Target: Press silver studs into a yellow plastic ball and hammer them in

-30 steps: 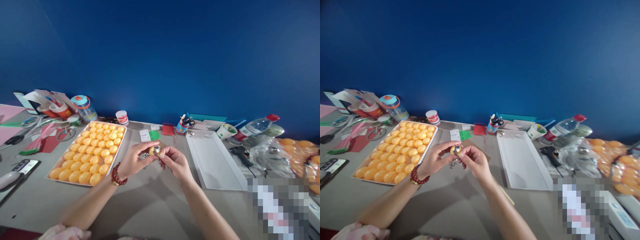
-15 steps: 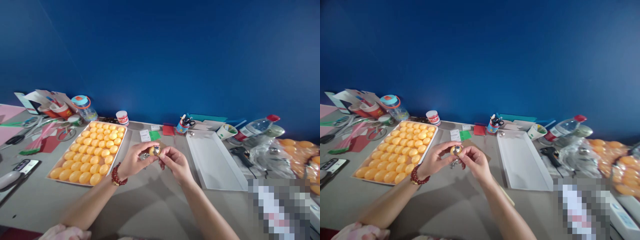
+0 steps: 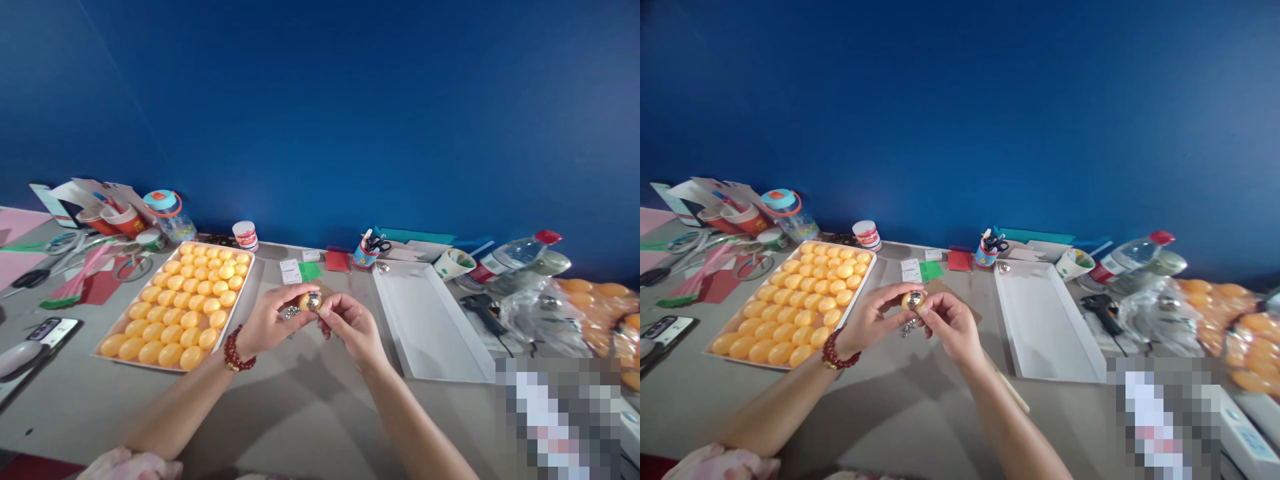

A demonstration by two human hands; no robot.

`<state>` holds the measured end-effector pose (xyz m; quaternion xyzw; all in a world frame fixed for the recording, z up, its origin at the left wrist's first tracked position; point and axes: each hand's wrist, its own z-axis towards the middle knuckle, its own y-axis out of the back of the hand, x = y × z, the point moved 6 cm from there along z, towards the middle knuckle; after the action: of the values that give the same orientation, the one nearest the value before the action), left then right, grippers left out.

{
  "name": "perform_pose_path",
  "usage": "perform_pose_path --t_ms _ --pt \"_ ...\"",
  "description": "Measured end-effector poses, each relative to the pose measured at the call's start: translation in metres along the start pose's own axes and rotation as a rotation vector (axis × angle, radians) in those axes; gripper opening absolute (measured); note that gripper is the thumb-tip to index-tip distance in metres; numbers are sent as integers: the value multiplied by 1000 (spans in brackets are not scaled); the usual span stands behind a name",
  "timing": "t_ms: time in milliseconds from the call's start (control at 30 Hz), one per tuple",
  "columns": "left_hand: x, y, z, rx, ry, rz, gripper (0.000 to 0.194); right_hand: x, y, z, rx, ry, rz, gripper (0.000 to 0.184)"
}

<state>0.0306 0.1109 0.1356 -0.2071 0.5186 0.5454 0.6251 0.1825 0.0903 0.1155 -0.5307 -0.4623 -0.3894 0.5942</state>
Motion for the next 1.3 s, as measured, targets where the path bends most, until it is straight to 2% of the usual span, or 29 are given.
perform_pose_path --t_ms 467,667,1300 --pt "-2 1 0 -19 -25 39 42 -1 0 -1 -9 5 -17 32" --pt "-2 1 0 -8 -78 54 40 0 0 -1 -8 7 -33 32" --pt "-4 0 -1 10 -67 66 39 -2 1 -2 -23 33 -74 32"
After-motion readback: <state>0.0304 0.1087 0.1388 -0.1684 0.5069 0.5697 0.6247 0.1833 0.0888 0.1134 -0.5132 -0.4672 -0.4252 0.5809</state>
